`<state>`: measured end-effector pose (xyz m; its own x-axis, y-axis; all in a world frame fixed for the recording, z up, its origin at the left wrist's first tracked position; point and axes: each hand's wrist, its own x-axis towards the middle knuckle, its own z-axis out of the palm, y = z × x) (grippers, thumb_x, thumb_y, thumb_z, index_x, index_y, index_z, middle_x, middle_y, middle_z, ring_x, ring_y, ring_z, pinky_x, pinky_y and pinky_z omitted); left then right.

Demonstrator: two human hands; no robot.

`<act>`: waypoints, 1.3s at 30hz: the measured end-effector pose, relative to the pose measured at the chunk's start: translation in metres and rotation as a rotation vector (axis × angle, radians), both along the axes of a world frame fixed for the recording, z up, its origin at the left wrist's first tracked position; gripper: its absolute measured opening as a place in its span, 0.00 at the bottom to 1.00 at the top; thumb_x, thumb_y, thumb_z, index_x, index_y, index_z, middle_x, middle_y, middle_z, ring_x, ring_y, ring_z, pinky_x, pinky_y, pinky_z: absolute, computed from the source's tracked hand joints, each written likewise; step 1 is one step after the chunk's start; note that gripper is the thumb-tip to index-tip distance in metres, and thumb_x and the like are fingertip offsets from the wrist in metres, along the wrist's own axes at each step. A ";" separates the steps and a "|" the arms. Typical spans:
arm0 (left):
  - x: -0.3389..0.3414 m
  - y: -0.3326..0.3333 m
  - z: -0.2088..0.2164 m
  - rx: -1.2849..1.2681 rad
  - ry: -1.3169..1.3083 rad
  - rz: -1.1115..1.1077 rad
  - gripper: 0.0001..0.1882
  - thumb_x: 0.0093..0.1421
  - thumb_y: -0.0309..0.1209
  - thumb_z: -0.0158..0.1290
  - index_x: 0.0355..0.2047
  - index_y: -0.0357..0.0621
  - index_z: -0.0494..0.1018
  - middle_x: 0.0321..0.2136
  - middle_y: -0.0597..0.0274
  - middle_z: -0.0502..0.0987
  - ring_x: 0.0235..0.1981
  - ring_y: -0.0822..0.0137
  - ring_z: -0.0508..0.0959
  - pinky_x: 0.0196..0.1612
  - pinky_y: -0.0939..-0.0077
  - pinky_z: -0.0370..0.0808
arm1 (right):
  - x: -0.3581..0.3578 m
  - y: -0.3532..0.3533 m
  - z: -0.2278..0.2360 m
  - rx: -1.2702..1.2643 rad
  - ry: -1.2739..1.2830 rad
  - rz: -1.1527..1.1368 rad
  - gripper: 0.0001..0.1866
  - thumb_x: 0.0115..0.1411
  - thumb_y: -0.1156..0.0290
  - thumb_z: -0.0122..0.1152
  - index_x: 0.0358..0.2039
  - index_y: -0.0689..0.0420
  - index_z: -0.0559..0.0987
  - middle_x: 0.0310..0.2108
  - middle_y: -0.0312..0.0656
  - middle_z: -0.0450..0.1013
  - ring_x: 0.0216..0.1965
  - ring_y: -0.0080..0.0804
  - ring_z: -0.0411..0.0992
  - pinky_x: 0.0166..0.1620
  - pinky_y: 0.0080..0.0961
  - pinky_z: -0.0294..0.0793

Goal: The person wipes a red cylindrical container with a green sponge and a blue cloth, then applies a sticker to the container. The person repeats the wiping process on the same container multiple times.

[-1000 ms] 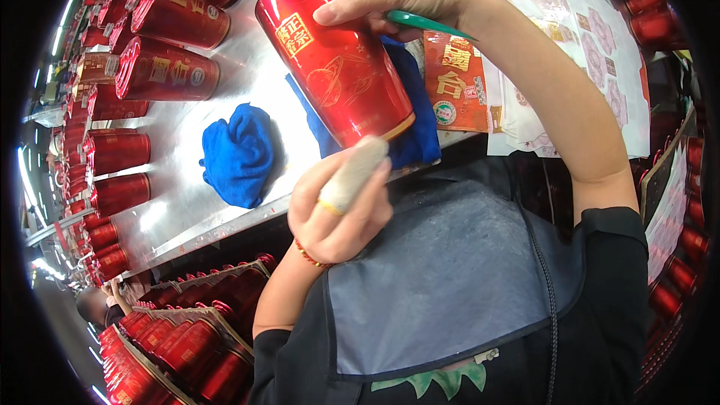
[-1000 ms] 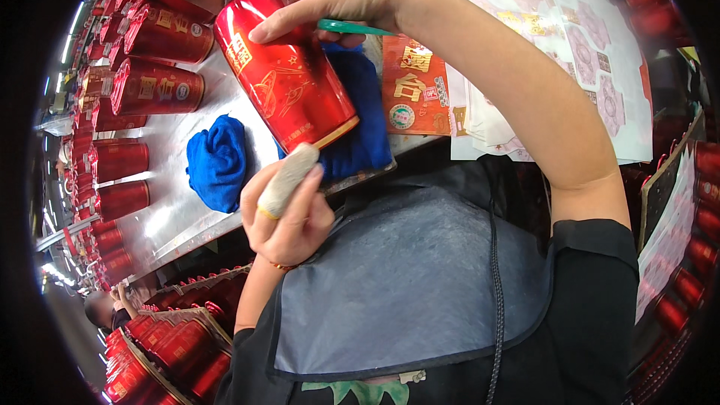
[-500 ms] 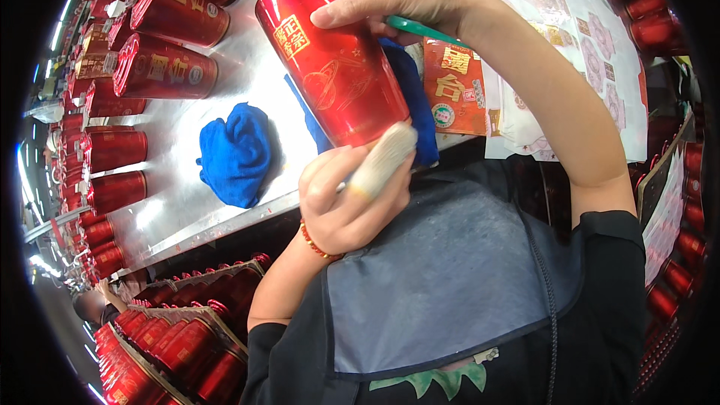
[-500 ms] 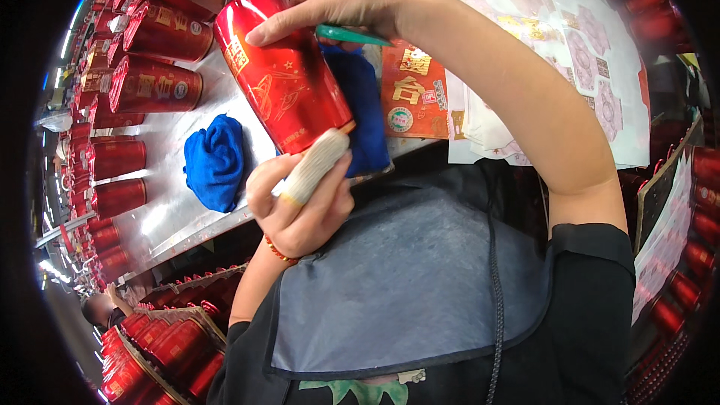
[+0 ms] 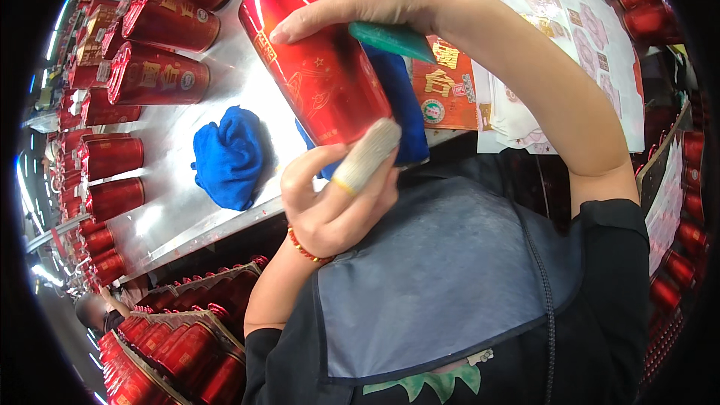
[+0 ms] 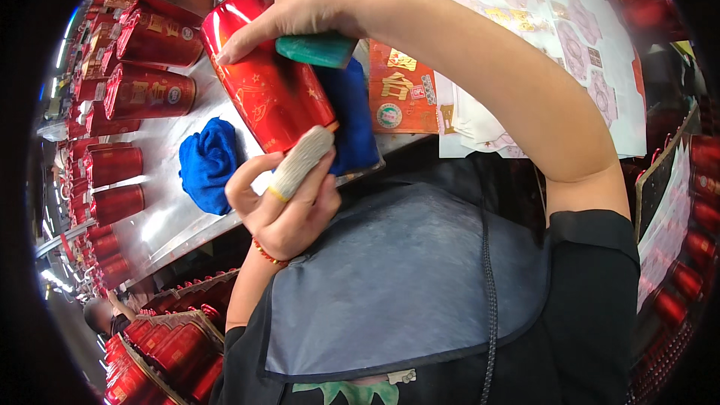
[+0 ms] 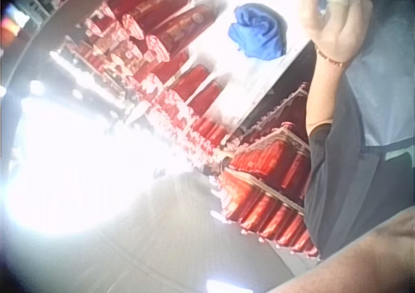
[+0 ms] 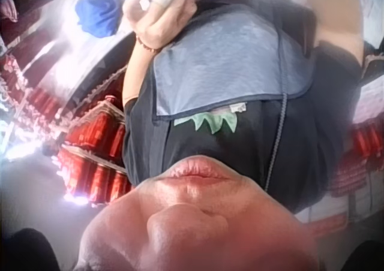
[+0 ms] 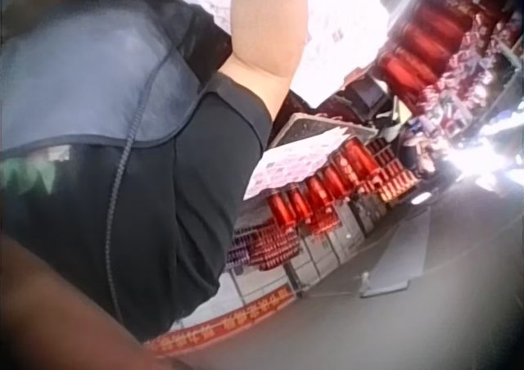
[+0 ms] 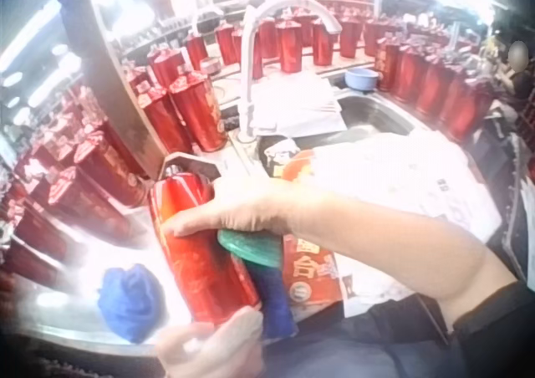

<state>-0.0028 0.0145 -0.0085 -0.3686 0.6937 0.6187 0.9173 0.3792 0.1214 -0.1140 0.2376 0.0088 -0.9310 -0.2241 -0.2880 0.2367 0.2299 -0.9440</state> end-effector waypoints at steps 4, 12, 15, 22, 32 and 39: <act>-0.004 0.011 -0.008 0.045 0.059 0.083 0.23 0.42 0.27 0.71 0.42 0.51 0.85 0.48 0.62 0.79 0.54 0.59 0.71 0.52 0.67 0.71 | 0.009 0.002 0.016 0.131 0.076 0.034 0.55 0.41 0.31 0.75 0.54 0.70 0.75 0.46 0.56 0.78 0.45 0.42 0.81 0.49 0.31 0.81; -0.006 0.007 -0.030 0.437 -0.547 0.228 0.42 0.54 0.29 0.70 0.66 0.36 0.62 0.64 0.50 0.65 0.66 0.54 0.66 0.66 0.58 0.67 | 0.021 0.018 0.007 -0.030 0.108 0.045 0.56 0.45 0.32 0.75 0.59 0.68 0.71 0.48 0.52 0.76 0.44 0.33 0.77 0.46 0.25 0.76; -0.004 0.001 -0.034 0.447 -0.620 0.190 0.40 0.58 0.26 0.65 0.68 0.34 0.58 0.66 0.50 0.60 0.67 0.56 0.64 0.66 0.57 0.68 | 0.027 0.008 0.002 -0.100 0.105 0.055 0.56 0.45 0.29 0.72 0.61 0.63 0.71 0.42 0.45 0.77 0.33 0.20 0.73 0.34 0.14 0.70; 0.012 -0.025 -0.026 0.384 -0.475 0.158 0.22 0.57 0.23 0.63 0.53 0.35 0.75 0.52 0.46 0.78 0.54 0.53 0.75 0.59 0.65 0.69 | 0.033 0.008 0.010 -0.069 0.011 0.010 0.47 0.48 0.35 0.73 0.56 0.61 0.74 0.40 0.42 0.78 0.33 0.20 0.74 0.30 0.15 0.67; -0.008 0.003 -0.020 0.578 -0.995 0.113 0.46 0.57 0.29 0.62 0.71 0.33 0.50 0.67 0.44 0.58 0.69 0.53 0.60 0.71 0.60 0.55 | 0.034 0.007 0.012 -0.069 0.000 -0.013 0.41 0.49 0.38 0.74 0.51 0.59 0.77 0.29 0.33 0.74 0.23 0.12 0.66 0.23 0.12 0.59; -0.009 0.003 -0.014 0.571 -1.088 0.086 0.47 0.58 0.27 0.61 0.72 0.33 0.47 0.68 0.47 0.55 0.70 0.56 0.57 0.72 0.61 0.53 | 0.029 0.012 0.005 -0.101 0.047 0.063 0.38 0.57 0.41 0.69 0.58 0.54 0.73 0.37 0.33 0.78 0.27 0.11 0.72 0.25 0.07 0.65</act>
